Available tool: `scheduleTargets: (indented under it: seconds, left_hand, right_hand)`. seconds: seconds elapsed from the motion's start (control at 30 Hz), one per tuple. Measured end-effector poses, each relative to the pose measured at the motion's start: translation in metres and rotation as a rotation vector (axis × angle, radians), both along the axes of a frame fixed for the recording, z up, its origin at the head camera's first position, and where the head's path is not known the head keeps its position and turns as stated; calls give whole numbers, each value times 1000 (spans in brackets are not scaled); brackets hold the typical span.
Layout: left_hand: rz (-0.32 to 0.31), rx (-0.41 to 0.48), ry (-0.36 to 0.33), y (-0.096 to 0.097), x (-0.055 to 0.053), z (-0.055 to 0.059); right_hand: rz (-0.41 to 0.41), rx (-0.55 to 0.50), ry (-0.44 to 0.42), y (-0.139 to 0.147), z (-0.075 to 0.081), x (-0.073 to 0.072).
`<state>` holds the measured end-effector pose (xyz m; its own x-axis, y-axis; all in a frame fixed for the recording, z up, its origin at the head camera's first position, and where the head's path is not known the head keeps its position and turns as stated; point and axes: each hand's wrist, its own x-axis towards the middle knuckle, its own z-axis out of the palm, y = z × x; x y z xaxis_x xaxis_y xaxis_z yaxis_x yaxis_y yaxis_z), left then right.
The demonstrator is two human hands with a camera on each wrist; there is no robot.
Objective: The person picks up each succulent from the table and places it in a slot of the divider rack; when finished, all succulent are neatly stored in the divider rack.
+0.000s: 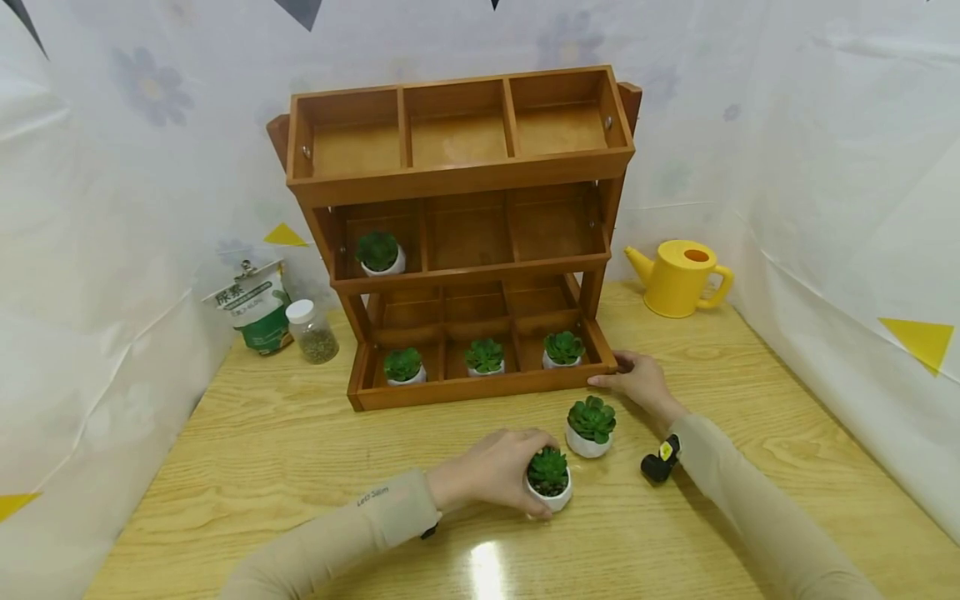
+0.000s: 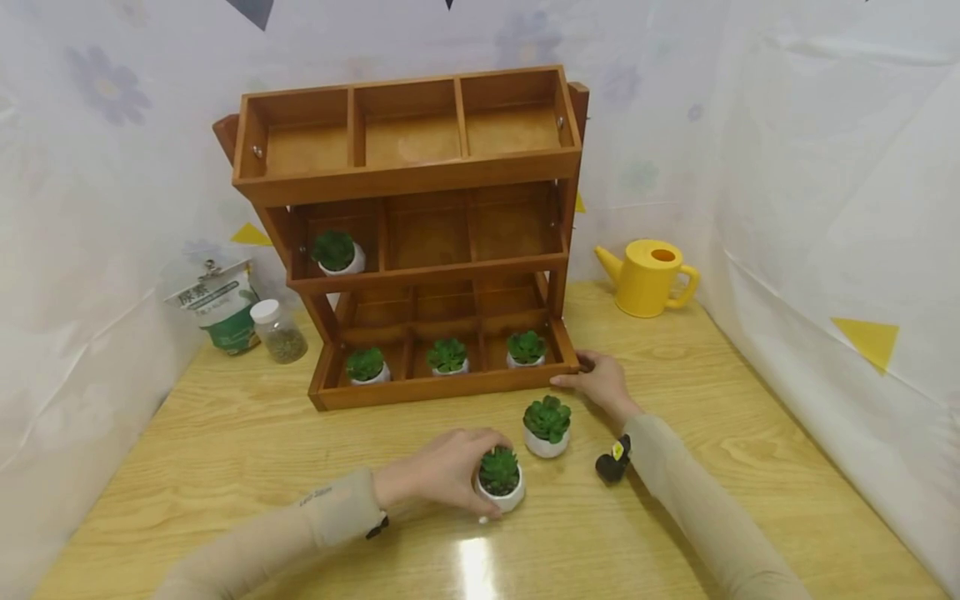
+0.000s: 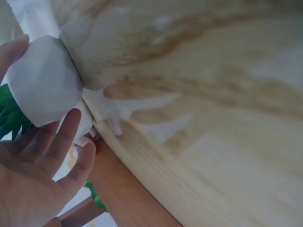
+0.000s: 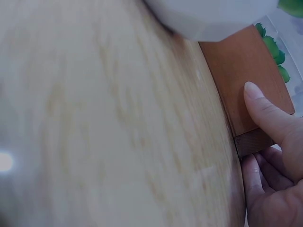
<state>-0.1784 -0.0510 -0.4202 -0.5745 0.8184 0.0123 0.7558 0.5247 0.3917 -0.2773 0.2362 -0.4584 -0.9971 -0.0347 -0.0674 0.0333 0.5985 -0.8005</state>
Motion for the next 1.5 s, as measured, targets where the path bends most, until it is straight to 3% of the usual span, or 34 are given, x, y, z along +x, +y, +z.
scheduleTargets:
  seconds: [0.67,1.1,1.27,1.5]
  left_hand:
    - [3,79,-53,-2,1,-2]
    - [119,191,-143,-7,0,1]
    - [146,299,-83,-12,-5,7]
    - [171,439,90,-21,-19,23]
  right_hand:
    - [2,10,-13,-1,2,1]
    - [5,3,-9,-1,1,2]
    - [8,-1,19,0,-1,1]
    - [8,-4,-2,0,0,1]
